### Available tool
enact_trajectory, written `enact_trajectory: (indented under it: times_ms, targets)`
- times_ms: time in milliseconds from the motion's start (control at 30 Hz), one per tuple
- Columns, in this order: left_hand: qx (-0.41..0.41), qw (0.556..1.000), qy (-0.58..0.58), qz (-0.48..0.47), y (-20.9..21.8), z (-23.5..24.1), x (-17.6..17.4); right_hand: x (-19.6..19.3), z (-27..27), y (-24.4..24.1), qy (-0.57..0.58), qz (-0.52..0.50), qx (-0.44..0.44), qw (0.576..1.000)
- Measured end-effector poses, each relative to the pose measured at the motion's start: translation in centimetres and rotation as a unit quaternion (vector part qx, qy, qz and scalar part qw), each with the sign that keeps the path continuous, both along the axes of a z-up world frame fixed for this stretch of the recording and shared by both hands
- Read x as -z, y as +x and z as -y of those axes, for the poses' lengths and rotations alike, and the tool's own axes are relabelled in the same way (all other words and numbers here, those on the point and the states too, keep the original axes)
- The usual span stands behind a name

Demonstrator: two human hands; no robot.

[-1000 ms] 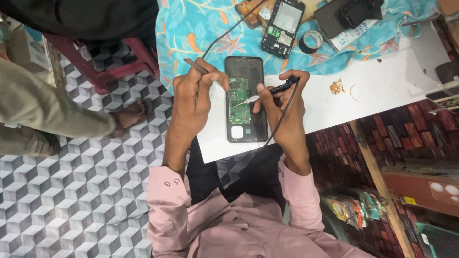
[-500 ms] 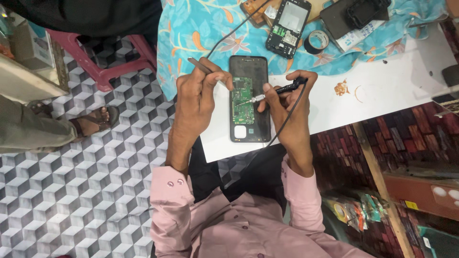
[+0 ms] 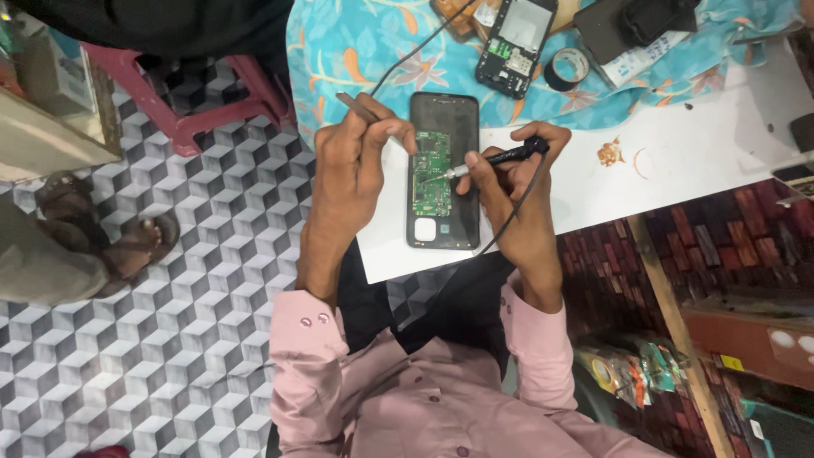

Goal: The person uses a soldering iron and tweezers to work on a smartphone motherboard placed on a table. They repeatedly apply the soldering iron to various points on the board while holding components with tweezers. The person does not complete the repair within the clip.

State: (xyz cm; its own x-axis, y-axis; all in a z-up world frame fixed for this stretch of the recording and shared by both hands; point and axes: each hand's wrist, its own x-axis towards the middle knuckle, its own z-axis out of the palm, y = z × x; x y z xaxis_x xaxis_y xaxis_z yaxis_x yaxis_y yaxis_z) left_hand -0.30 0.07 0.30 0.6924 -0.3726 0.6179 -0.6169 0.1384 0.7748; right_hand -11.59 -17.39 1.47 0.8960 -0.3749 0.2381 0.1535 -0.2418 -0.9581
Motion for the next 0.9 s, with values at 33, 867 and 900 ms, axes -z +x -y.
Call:
enact_trajectory:
  times_ms: [33, 867, 900]
  targets:
    - [-0.004, 1.000, -0.001, 0.005, 0.0, 0.0, 0.0, 0.0, 0.0, -0.2, -0.008, 0.000, -0.002, 1.000]
    - [0.019, 0.999, -0.024, 0.020, 0.3, -0.1, 0.4, 0.6, -1.6, 0.2, 0.009, 0.012, 0.022, 1.000]
    - [0.020, 0.999, -0.022, 0.021, 0.3, -0.1, 0.4, 0.6, -1.6, 0.2, 0.013, 0.014, 0.016, 1.000]
